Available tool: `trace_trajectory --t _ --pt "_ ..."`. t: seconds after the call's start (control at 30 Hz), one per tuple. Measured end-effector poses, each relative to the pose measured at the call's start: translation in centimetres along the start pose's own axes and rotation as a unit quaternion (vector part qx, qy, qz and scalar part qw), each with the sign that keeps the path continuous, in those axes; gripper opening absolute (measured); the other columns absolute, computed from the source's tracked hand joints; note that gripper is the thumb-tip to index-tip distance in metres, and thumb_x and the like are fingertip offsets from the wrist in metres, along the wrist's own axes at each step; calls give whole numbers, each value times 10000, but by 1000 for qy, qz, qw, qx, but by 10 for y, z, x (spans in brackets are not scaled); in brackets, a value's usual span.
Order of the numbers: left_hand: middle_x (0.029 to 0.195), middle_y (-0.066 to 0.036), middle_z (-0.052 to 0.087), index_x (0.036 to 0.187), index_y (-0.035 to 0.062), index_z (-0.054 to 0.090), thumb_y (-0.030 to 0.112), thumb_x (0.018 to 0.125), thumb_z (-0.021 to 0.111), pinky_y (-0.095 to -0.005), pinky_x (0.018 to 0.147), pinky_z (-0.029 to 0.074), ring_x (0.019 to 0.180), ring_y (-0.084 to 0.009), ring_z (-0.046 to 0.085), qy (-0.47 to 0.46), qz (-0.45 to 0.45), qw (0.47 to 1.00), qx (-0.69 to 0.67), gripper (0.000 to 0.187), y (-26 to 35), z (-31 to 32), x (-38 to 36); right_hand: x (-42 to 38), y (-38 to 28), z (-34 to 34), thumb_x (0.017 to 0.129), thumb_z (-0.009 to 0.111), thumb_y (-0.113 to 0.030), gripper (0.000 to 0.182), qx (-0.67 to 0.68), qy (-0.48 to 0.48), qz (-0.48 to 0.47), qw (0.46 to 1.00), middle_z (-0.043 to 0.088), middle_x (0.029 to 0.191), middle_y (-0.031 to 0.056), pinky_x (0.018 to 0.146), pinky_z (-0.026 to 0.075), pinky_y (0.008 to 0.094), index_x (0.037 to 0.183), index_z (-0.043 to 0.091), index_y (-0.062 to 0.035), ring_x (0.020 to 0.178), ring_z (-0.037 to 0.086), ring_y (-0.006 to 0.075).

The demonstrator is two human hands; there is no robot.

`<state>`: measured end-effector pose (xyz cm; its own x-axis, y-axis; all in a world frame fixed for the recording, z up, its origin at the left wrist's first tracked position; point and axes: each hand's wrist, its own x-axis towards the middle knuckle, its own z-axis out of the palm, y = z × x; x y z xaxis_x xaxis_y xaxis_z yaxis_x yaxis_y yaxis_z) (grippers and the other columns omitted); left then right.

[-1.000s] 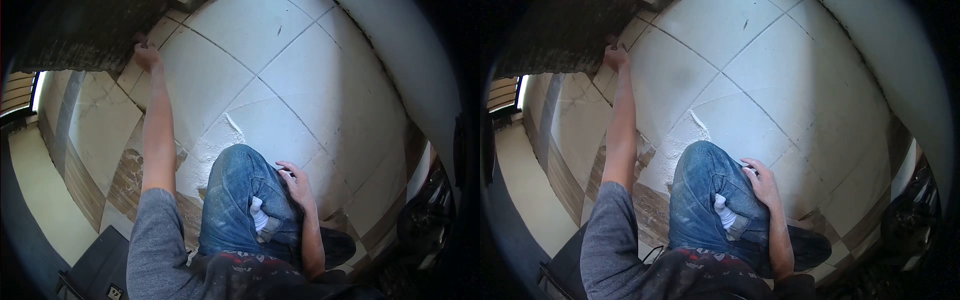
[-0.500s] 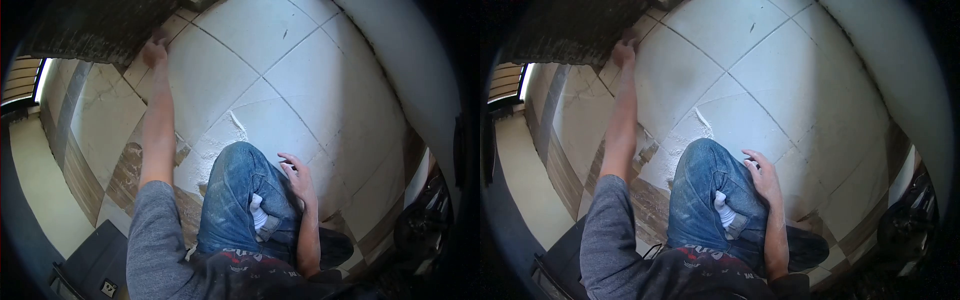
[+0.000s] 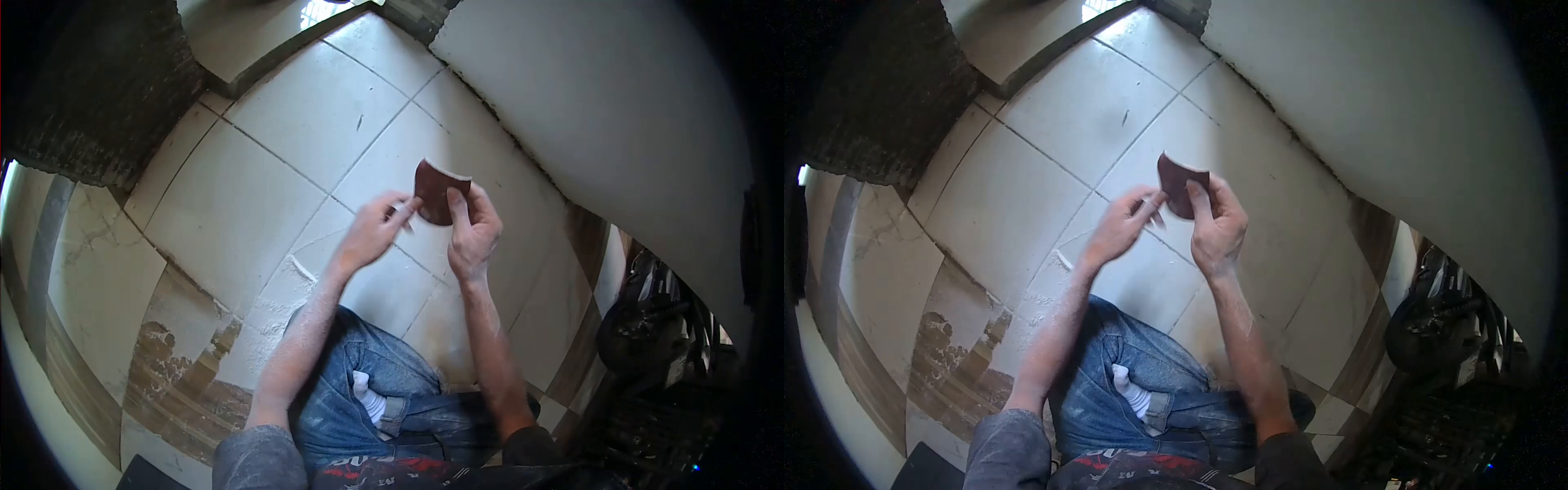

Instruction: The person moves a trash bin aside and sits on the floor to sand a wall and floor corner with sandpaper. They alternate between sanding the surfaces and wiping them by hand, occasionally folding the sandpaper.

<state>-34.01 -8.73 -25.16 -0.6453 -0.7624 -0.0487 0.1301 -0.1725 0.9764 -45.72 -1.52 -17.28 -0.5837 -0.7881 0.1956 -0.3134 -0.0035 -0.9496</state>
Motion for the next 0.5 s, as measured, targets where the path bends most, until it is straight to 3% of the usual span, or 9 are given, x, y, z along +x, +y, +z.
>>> trace_trajectory --t 0.07,0.13,0.2,0.27,0.33,0.4,0.43,0.47,0.5 --pt "1118 -131 596 1114 55 607 285 905 625 -352 808 475 931 -227 593 128 107 966 199 311 -19 -35 18 33 -14 2 920 561 13 203 -185 19 -273 944 672 1044 146 892 519 315 1118 607 25 985 654 223" --pt "1278 -144 528 1183 90 585 297 913 601 -420 991 402 1155 -277 517 232 106 896 365 341 -59 -87 27 86 -53 -17 933 528 19 196 -302 61 -506 806 658 1097 155 929 517 379 1110 613 24 1064 630 284" --pt "1327 -141 501 1218 105 574 307 914 593 -440 1060 351 1246 -285 465 271 80 854 438 366 -86 -122 21 135 -110 -34 941 507 2 199 -301 115 -620 715 664 1072 147 859 538 371 1114 604 16 1024 641 277" --pt "1424 -129 421 1278 132 547 347 910 586 -444 1136 254 1346 -263 364 182 117 768 603 427 -105 -135 12 189 -162 -35 949 487 -14 202 -249 171 -698 649 670 1047 139 790 558 363 1118 596 7 984 652 269" --pt "1443 -122 402 1280 143 551 363 906 587 -440 1151 225 1364 -253 338 185 106 772 598 435 -99 -131 18 247 -181 -63 957 465 -29 247 -560 198 -645 481 601 1212 122 941 478 307 1180 570 -13 1135 572 206" --pt "1461 -116 383 1283 153 555 378 902 589 -435 1167 197 1382 -244 311 187 98 774 597 444 -98 -130 19 307 -164 -57 967 488 -99 343 -575 33 -604 551 544 1322 128 1071 365 339 1301 482 -23 1237 507 204" --pt "1460 -110 387 1268 159 569 384 898 594 -436 1168 196 1380 -238 316 180 100 780 590 434 -98 -132 17 327 -138 -46 973 521 -162 455 -414 -139 -576 691 521 1349 143 1126 292 400 1391 408 -23 1265 482 233" --pt "1458 -105 390 1253 164 584 389 894 599 -438 1169 195 1377 -232 321 172 101 787 583 424 -99 -134 16 333 -104 -42 973 521 -162 455 -415 -137 -576 690 521 1349 143 1126 292 400 1391 408 -23 1265 482 233" --pt "1458 -105 390 1253 164 584 389 894 599 -438 1169 195 1377 -232 321 173 103 788 582 424 -100 -135 19 331 -66 -28 966 517 -146 366 -507 -79 -602 612 547 1317 132 1105 321 392 1308 478 -20 1255 492 236"
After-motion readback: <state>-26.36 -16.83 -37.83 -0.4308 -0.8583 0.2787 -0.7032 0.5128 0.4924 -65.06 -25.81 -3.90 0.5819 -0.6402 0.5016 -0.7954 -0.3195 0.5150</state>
